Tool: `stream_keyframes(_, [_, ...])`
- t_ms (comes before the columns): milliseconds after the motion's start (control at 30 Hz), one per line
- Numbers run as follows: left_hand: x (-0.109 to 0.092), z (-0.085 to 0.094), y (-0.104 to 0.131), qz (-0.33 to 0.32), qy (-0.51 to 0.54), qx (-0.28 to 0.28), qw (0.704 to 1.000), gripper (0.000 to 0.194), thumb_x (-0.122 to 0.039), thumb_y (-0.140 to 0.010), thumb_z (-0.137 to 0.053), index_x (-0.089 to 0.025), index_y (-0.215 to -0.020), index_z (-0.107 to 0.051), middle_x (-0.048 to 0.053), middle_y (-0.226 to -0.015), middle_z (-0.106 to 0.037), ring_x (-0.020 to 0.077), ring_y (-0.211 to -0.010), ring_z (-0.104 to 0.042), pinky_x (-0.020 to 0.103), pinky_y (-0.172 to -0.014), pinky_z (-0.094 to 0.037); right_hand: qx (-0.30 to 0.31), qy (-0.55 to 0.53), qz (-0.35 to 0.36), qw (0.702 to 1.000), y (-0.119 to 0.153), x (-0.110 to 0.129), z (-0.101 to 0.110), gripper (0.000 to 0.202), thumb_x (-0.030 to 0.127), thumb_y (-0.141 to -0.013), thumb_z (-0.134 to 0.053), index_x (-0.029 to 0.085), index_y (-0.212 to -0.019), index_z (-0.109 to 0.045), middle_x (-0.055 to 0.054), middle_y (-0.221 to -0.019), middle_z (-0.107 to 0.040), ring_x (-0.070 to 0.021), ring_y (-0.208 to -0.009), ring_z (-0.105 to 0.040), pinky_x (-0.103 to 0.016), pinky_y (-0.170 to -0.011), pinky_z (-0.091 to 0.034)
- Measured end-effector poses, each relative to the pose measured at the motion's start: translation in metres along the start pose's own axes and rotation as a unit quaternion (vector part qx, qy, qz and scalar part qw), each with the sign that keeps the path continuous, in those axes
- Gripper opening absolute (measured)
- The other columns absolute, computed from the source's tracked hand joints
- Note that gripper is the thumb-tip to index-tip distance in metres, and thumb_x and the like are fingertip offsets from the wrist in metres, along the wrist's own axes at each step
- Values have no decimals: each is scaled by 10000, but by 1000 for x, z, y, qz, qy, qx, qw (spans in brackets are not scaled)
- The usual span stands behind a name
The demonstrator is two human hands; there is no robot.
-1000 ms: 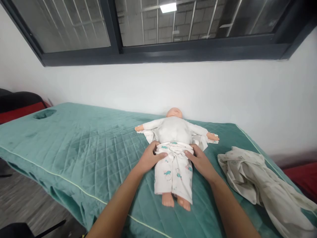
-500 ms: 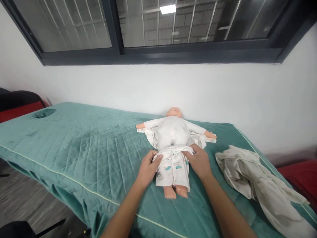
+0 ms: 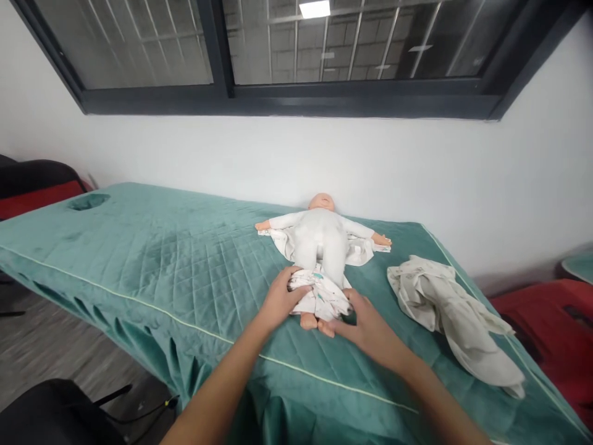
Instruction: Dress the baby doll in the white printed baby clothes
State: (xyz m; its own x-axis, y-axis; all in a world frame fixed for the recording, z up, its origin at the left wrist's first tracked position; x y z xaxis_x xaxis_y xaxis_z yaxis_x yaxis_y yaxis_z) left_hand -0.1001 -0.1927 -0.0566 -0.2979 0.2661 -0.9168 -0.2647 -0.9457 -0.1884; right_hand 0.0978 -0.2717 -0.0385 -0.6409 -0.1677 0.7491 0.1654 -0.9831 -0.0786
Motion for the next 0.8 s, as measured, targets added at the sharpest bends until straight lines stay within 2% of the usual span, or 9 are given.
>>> stream_keyframes(100, [-9,4,17,14,4,55,998,399,-405,-848,-635,-190,-1179,-571,58,-1109,-634,221,-1015,-592,361,-934,-473,14,48,25,998,10,11,-1,624,464,-693,-764,312,-1240,-506,-41,-1220,-626,-331,-1144,-533,-448,-954,-405])
stream_keyframes(200, [-20,2,45,-20,-20,81,996,630,-442,-771,-733,-226,-1316,-502,82,-1269,-573,253,-1166,-539,392,-1028,-431,14,96,27,995,10,12,-3,515,418,-743,-725,309,-1200,-513,-53,-1182,-650,-328,-1119,-559,-454,-945,-387])
stream_keyframes(267, [-24,-2,62,-50,-71,65,994,866,-424,-650,-839,-261,-1399,-438,94,-1362,-501,282,-1267,-465,419,-1094,-379,17,126,31,991,8,12,-6,445,414,-772,-694,286,-1163,-525,-62,-1135,-669,-322,-1074,-583,-440,-911,-387])
stream_keyframes(300, [-24,-4,69,-56,-100,53,992,917,-395,-612,-864,-271,-1410,-430,97,-1364,-490,291,-1284,-445,431,-1105,-368,16,141,35,989,8,13,-7,415,424,-785,-678,269,-1141,-531,-65,-1101,-678,-319,-1049,-593,-429,-893,-388])
stream_keyframes(400, [-25,-9,76,-47,-143,40,988,830,-295,-632,-835,-263,-1378,-472,99,-1315,-522,292,-1263,-462,438,-1089,-382,3,175,45,984,9,20,-7,343,480,-830,-612,216,-1037,-544,-62,-961,-692,-308,-962,-624,-391,-832,-400])
stream_keyframes(567, [-42,3,72,3,-55,91,994,622,-305,-707,-766,-213,-1285,-555,80,-1288,-610,257,-1168,-558,376,-1044,-417,29,113,-6,993,21,25,-5,346,590,-874,-528,249,-926,-553,-56,-842,-709,-276,-791,-654,-340,-673,-424])
stream_keyframes(667, [-63,18,74,58,-3,144,988,495,-274,-701,-746,-188,-1175,-635,47,-1148,-683,232,-1048,-612,337,-960,-459,72,2,-7,997,29,28,0,382,567,-859,-567,238,-1046,-614,-59,-983,-722,-266,-859,-662,-353,-728,-468])
stream_keyframes(733, [-77,30,75,98,11,158,982,447,-218,-658,-734,-161,-1095,-664,39,-1055,-699,218,-957,-625,302,-853,-485,114,-81,24,990,31,36,7,426,525,-841,-613,221,-1140,-631,-57,-1106,-702,-259,-959,-649,-354,-809,-487])
stream_keyframes(800, [-90,40,76,131,10,182,974,406,-197,-626,-725,-148,-1025,-672,33,-999,-696,213,-905,-623,282,-780,-484,156,-136,37,978,29,47,18,448,498,-819,-655,211,-1164,-644,-46,-1129,-695,-250,-988,-639,-343,-839,-494])
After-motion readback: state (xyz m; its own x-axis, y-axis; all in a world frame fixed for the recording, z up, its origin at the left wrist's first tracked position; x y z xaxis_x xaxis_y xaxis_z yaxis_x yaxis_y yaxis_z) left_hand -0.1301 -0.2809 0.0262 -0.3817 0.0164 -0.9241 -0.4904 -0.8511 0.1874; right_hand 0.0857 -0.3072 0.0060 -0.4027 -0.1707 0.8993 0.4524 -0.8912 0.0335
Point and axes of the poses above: each hand's wrist, its own y-axis away from the middle knuckle, its own z-axis out of the back of the hand, x = y × z, the point moved 4 cm from there along -y, towards the middle knuckle
